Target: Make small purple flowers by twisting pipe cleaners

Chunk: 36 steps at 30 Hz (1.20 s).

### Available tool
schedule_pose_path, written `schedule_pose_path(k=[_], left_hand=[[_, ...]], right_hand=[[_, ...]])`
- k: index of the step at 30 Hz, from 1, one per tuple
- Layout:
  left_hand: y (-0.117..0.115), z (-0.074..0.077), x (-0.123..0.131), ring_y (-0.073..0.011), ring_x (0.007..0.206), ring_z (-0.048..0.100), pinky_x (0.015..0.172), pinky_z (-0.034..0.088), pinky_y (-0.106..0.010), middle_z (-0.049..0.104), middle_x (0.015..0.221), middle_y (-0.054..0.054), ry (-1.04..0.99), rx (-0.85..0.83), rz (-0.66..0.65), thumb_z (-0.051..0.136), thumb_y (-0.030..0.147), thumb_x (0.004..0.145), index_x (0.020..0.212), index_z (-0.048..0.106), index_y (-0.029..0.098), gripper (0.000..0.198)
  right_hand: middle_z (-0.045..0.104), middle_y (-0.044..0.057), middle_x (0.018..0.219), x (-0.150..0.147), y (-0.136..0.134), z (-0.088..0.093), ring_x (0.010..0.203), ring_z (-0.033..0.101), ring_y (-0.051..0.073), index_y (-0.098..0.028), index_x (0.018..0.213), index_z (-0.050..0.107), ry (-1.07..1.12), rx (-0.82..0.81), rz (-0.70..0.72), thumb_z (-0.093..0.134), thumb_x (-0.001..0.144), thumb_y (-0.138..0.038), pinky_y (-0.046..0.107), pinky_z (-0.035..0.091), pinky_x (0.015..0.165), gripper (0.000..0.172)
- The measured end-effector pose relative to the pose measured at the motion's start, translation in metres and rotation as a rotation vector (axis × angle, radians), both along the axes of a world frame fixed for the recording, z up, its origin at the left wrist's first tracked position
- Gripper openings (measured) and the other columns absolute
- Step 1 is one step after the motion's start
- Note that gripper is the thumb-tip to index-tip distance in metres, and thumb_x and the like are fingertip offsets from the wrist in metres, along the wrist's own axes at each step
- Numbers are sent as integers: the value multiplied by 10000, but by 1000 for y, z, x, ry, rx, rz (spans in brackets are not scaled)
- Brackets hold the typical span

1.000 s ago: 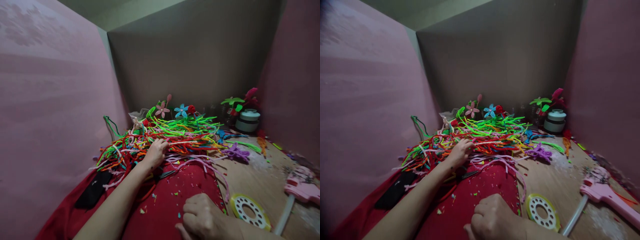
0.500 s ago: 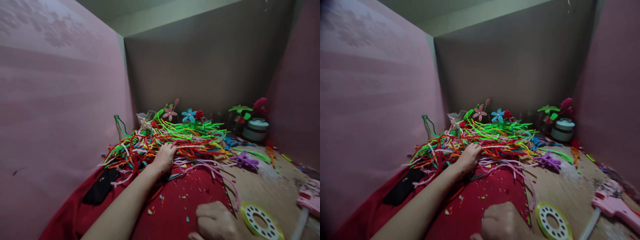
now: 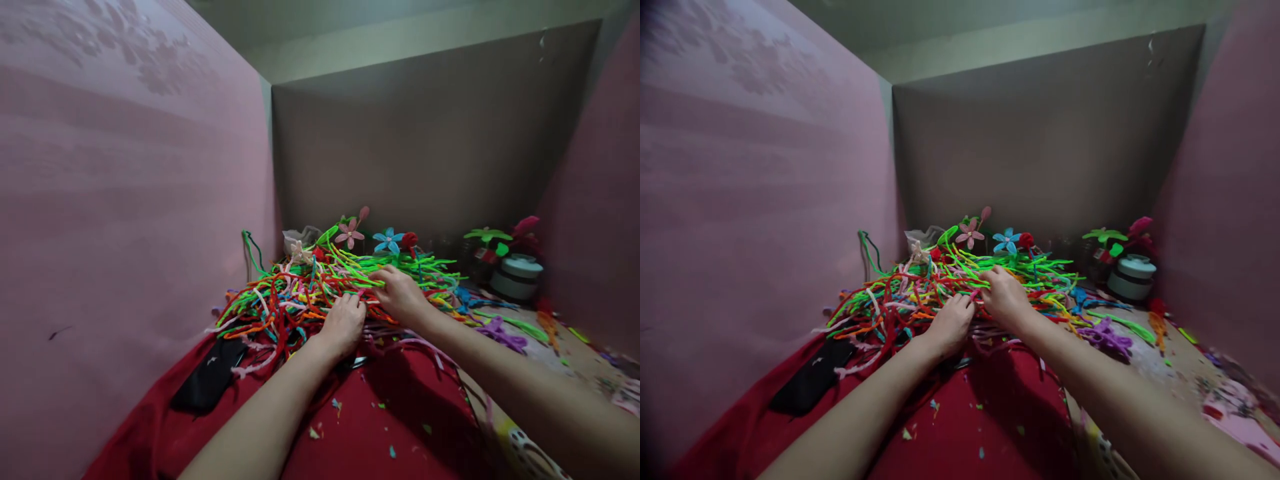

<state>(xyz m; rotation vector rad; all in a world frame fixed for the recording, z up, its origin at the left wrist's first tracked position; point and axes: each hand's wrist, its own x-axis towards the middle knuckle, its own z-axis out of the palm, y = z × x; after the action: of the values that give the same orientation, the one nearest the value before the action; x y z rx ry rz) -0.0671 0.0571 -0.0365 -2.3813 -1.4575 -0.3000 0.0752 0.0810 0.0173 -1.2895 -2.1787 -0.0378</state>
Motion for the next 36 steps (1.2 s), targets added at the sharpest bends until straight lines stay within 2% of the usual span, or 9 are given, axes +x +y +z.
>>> schedule_pose_path(k=[2, 4, 8, 15, 19, 23, 25, 32, 36], left_hand=[[1, 0, -1, -237, 961, 475, 819, 419, -371, 550, 1100, -147, 6, -3, -8, 377, 141, 839, 1039, 547, 97, 266], [1, 0, -2, -240, 966, 474, 823, 418, -371, 551, 1097, -144, 9, 0, -17, 392, 144, 831, 1045, 542, 98, 265], [3, 0, -2, -242, 962, 477, 822, 415, -376, 552, 1080, -145, 20, 1, -21, 377, 134, 835, 1048, 536, 96, 269], [4, 2, -1, -244, 966, 475, 824, 404, -376, 557, 1053, -136, 12, -29, -10, 373, 133, 831, 1051, 544, 113, 279], [4, 0, -2, -246, 977, 470, 848, 393, -373, 547, 1078, -146, -65, -24, -13, 390, 116, 800, 1161, 489, 84, 376], [3, -3, -2, -223, 962, 476, 853, 394, -351, 546, 1062, -131, -169, 5, 34, 406, 116, 778, 1359, 252, 75, 603], [3, -3, -1, -221, 949, 478, 840, 398, -350, 547, 1041, -113, -157, 7, 52, 408, 118, 777, 1385, 209, 113, 640], [5, -4, 0, -239, 954, 472, 820, 404, -374, 535, 1031, -130, -70, 4, 74, 362, 151, 834, 1277, 404, 143, 445], [5, -5, 0, -250, 964, 467, 816, 406, -390, 533, 1045, -143, -48, 0, 83, 367, 143, 834, 1276, 404, 124, 444]], right_hand=[[607, 110, 1020, -10, 16, -4, 894, 581, 194, -151, 1031, 630, -212, -8, -145, 437, 810, -162, 266, 423, 727, 293], [620, 147, 968, -16, 24, -8, 898, 578, 231, -119, 935, 661, -260, -39, -207, 433, 793, -138, 290, 423, 702, 269], [636, 167, 928, -20, 26, -14, 945, 539, 250, -118, 856, 684, -319, -46, -221, 398, 810, -122, 305, 411, 729, 289], [655, 152, 924, -18, 19, -14, 920, 556, 232, -129, 915, 669, -365, -42, -240, 392, 833, -144, 318, 392, 763, 288], [655, 139, 980, -15, 15, -18, 955, 562, 235, -138, 930, 666, -373, -53, -185, 446, 828, -221, 310, 389, 782, 257], [673, 123, 930, -10, 12, -24, 857, 609, 215, -160, 920, 679, -375, -99, -126, 465, 820, -236, 281, 404, 716, 248], [672, 122, 935, -7, 11, -27, 869, 609, 209, -165, 960, 671, -368, -102, -99, 445, 835, -236, 274, 402, 720, 267], [659, 82, 1002, -1, 7, -34, 958, 567, 177, -238, 1113, 616, -346, -96, -19, 412, 874, -256, 261, 377, 804, 315], [662, 91, 1001, -2, 6, -32, 964, 558, 193, -212, 1042, 659, -344, -87, -30, 432, 838, -199, 277, 367, 828, 305]])
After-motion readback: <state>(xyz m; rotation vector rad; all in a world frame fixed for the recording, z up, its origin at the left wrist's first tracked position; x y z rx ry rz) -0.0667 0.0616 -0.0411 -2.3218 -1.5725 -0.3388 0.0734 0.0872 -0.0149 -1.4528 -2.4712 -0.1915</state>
